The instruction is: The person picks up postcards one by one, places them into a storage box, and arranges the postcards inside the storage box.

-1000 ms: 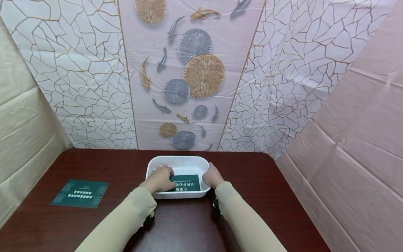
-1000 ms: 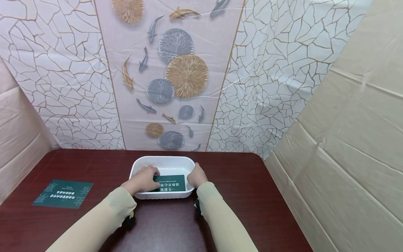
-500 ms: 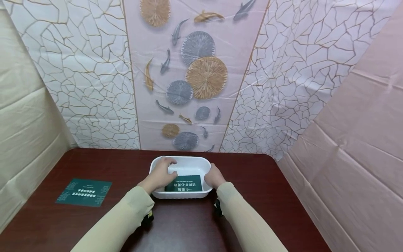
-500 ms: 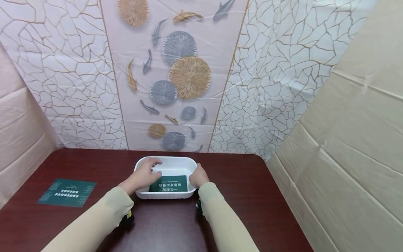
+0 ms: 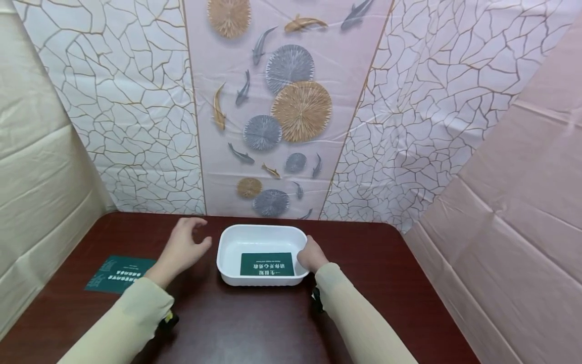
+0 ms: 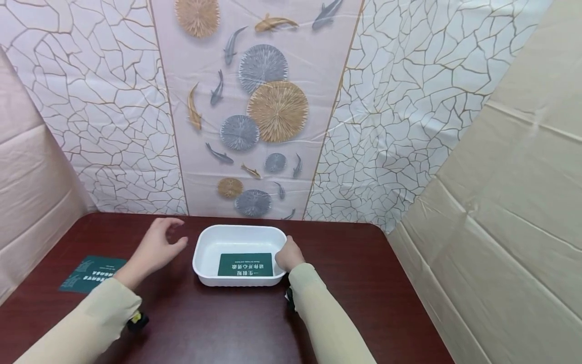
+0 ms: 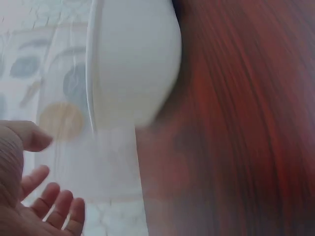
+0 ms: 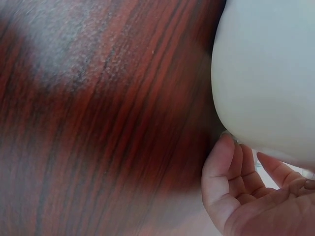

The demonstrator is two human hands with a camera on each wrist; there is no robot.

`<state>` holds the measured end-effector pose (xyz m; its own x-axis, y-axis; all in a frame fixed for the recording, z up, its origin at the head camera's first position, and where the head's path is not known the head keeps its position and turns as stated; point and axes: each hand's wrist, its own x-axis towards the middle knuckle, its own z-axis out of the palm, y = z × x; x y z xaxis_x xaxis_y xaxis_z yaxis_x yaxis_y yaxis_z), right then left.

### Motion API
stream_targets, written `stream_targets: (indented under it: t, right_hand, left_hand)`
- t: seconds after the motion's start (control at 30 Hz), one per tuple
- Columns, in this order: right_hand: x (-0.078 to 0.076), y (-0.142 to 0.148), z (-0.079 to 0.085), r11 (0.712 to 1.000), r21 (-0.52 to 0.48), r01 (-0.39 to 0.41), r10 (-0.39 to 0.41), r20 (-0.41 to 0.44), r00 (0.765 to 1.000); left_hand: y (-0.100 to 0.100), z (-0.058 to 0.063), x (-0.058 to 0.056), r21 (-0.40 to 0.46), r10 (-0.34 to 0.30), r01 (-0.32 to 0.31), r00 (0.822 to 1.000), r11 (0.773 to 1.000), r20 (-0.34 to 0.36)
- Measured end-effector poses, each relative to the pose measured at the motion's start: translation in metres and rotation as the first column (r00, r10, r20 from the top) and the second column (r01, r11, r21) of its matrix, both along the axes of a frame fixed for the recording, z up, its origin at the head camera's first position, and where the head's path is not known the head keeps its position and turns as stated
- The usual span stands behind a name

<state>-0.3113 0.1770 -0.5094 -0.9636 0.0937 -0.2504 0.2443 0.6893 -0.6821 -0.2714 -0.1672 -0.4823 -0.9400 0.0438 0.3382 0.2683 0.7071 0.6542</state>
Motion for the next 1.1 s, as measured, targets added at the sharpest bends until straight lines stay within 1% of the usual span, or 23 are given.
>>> stream_targets:
  t: [0.07,0.17,0.27,0.37,0.43,0.53,0.57,0.63,0.77,0.87,1.0,1.1]
  right_hand:
    - [0.0,0.0,0.001,1.0,-0.002,0.004,-0.004,0.0,1.0]
    - [0.001,0.001,0.001,1.0,0.0,0.006,-0.006,-0.005,1.0]
    - [0.001,0.001,0.0,1.0,-0.004,0.006,-0.006,-0.013,1.0]
    - [0.001,0.001,0.0,1.0,-0.006,0.002,-0.002,-0.015,1.0]
    - [0.001,0.0,0.0,1.0,-0.003,0.001,-0.001,-0.012,1.0]
    - [0.001,-0.001,0.001,1.0,-0.009,0.001,-0.001,-0.004,1.0]
    - [0.002,-0.001,0.002,1.0,-0.01,0.002,-0.002,-0.001,1.0]
    - [0.002,-0.002,0.002,1.0,-0.012,0.003,-0.003,0.003,1.0]
    - [0.002,-0.002,0.003,1.0,-0.007,0.003,-0.003,0.002,1.0]
    - [0.001,-0.002,0.002,1.0,0.001,0.0,0.0,-0.002,1.0]
    - [0.0,-0.001,0.002,1.0,0.009,0.0,0.0,0.001,1.0]
    - [0.001,-0.001,0.002,1.0,0.008,0.0,0.0,0.004,1.0]
  left_hand:
    - [-0.02,0.0,0.006,-0.042,0.034,-0.032,0.999,0.999,0.036]
    - [-0.048,-0.002,0.015,-0.11,0.083,-0.07,0.99,0.991,0.116]
    - [-0.075,-0.008,0.023,-0.171,0.133,-0.103,0.976,0.98,0.173]
    - [-0.098,-0.016,0.03,-0.22,0.185,-0.14,0.963,0.965,0.198]
    - [-0.113,-0.021,0.034,-0.251,0.22,-0.163,0.95,0.954,0.219]
    - [-0.133,-0.026,0.04,-0.278,0.266,-0.19,0.926,0.942,0.268]
    - [-0.138,-0.026,0.042,-0.284,0.28,-0.198,0.915,0.938,0.289]
    - [-0.147,-0.027,0.045,-0.295,0.312,-0.215,0.888,0.931,0.338]
    - [-0.159,-0.026,0.048,-0.319,0.364,-0.235,0.819,0.918,0.444]
    - [-0.163,-0.024,0.048,-0.339,0.387,-0.236,0.776,0.911,0.498]
    - [-0.163,-0.023,0.047,-0.357,0.402,-0.231,0.736,0.905,0.544]
    - [-0.163,-0.023,0.045,-0.372,0.421,-0.234,0.699,0.898,0.577]
